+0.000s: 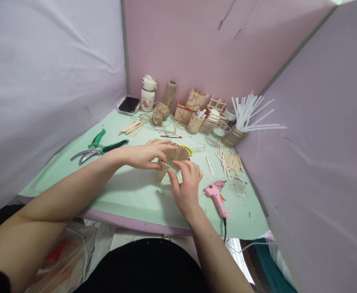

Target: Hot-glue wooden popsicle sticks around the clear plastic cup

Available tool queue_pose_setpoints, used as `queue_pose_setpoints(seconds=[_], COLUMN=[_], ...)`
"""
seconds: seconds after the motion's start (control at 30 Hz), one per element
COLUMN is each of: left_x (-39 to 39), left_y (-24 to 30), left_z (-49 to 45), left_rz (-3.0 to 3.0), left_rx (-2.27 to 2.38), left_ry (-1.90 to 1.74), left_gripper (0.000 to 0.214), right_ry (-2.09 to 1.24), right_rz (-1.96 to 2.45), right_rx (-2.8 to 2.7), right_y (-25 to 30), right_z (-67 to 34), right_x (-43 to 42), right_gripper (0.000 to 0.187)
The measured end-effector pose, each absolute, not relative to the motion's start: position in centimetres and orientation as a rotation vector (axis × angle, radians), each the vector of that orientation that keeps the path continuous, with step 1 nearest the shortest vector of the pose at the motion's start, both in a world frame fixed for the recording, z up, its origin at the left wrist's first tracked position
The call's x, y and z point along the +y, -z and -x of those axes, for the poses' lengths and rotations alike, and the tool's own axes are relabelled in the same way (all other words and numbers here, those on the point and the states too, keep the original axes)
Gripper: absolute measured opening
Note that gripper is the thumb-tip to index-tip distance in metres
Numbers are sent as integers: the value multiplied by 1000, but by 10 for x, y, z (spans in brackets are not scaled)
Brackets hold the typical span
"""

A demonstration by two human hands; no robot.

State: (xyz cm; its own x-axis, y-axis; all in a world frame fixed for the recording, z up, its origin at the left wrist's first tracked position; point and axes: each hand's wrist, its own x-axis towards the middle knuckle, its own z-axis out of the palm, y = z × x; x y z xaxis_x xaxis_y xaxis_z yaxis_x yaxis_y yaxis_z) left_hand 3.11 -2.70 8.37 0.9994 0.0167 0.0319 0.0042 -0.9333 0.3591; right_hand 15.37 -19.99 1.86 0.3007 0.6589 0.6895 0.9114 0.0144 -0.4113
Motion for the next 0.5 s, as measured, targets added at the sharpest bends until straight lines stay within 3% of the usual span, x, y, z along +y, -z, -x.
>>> queue_pose_setpoints(seconds=[0.13, 0.5], left_x=[-27, -26], left_y=[-83, -81], left_z=[-31, -32], left_rz=[-2772, -2794], left_rx=[6, -1], left_ry=[-60, -52], left_gripper=[15, 13], right_ry=[328, 266], right_rz=[1709, 1691], right_rx=[-1481, -1408], right_y=[-18, -17], right_z=[-155, -153], right_x=[-192, -187], right_gripper=[16, 21])
